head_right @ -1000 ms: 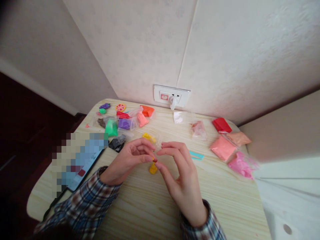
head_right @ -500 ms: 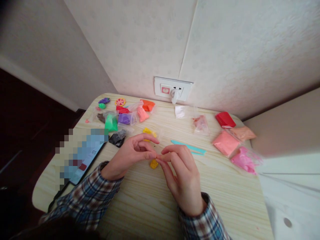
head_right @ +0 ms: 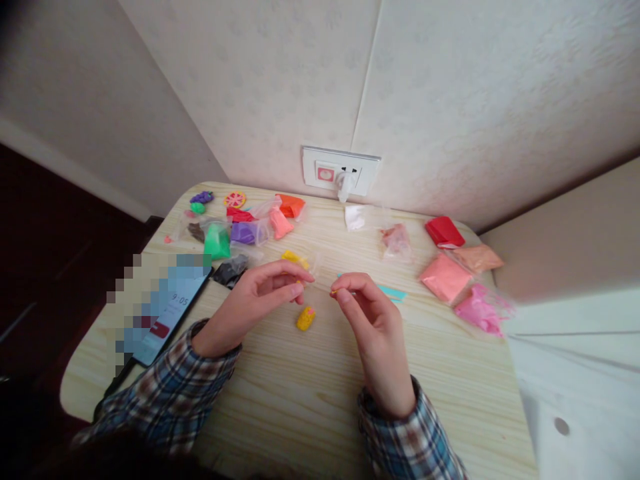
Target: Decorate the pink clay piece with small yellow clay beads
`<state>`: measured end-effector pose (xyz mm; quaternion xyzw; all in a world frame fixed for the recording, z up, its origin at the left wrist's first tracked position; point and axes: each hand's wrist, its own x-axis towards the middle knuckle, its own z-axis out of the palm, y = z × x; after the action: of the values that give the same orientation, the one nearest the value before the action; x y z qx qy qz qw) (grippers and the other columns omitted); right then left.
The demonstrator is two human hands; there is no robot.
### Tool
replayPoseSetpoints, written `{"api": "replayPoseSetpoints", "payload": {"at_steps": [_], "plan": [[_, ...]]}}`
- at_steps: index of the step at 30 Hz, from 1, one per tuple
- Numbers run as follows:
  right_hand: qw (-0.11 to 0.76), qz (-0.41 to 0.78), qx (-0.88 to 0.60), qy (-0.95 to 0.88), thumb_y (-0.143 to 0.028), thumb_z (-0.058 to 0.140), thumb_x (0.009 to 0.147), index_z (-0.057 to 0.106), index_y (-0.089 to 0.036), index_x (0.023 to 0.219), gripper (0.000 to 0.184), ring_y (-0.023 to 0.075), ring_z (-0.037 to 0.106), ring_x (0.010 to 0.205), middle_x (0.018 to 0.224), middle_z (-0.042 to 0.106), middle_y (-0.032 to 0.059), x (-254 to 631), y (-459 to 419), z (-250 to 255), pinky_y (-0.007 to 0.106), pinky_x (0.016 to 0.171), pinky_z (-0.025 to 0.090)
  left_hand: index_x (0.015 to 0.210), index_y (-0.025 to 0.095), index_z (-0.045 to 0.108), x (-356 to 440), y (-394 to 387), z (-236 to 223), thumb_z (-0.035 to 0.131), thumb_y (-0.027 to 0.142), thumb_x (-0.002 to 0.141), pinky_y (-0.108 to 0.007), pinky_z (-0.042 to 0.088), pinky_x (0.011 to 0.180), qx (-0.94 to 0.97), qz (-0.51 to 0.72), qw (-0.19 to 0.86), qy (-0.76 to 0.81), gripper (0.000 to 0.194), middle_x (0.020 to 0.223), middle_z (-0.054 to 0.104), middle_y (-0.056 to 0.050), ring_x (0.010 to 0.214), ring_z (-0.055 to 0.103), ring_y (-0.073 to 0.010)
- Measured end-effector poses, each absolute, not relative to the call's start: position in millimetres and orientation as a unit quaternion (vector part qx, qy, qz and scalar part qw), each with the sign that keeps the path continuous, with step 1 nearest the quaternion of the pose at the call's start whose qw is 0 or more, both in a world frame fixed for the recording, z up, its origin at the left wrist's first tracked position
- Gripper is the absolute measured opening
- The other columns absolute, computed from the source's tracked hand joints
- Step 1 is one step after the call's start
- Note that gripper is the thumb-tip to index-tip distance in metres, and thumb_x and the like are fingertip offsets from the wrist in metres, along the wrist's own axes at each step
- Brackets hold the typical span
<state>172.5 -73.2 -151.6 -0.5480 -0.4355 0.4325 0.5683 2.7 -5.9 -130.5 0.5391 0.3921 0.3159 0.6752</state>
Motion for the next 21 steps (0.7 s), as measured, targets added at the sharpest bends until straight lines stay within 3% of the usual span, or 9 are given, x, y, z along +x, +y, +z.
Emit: {"api": "replayPoseSetpoints", "payload": {"at_steps": [5,12,16,21], "plan": [[0.582,0.537,-0.526,-0.311,-0.039,0.073,0.081,0.072,-0.024,0.088,0.016,0.0143,0.057,0.084,0.088,0.063,-0.0005,167.8,-74.7,-151.4,0.027,0.079,0.045,0.095,0.015,0.067,0.1,-7.6,-126.6,0.074,0.027,0.075,-0.026,0.05,0.072,0.61,0.274,0.626,0.401,0.024,0.09,0.062,-0.001,0.075,0.059,-0.012],[0.585,0.561,-0.501,-0.301,-0.041,0.075,0.08,0.071,-0.024,0.08,0.017,0.012,0.052,0.078,0.08,0.06,-0.0026,167.8,-73.4,-151.3,0.024,0.077,0.041,0.11,0.016,0.061,1.0,-19.0,-126.0,0.081,0.018,0.071,-0.029,0.053,0.072,0.741,0.186,0.479,0.432,0.044,0.102,0.05,-0.002,0.07,0.054,-0.0097],[0.584,0.558,-0.5,-0.312,-0.041,0.075,0.081,0.072,-0.024,0.079,0.018,0.0129,0.052,0.078,0.077,0.06,-0.0023,169.1,-73.4,-152.4,0.024,0.077,0.04,0.119,0.015,0.056,4.0,-23.7,-132.1,0.079,0.016,0.072,-0.038,0.055,0.084,0.775,0.152,0.436,0.433,0.052,0.119,0.047,-0.008,0.078,0.056,-0.014],[0.586,0.553,-0.497,-0.323,-0.046,0.072,0.083,0.073,-0.023,0.075,0.024,0.0134,0.051,0.078,0.074,0.059,-0.0018,170.1,-72.6,-154.0,0.025,0.076,0.039,0.124,0.014,0.052,4.4,-25.6,-136.9,0.072,0.01,0.076,-0.043,0.054,0.091,0.794,0.151,0.415,0.417,0.053,0.124,0.046,-0.012,0.089,0.059,-0.0191]]}}
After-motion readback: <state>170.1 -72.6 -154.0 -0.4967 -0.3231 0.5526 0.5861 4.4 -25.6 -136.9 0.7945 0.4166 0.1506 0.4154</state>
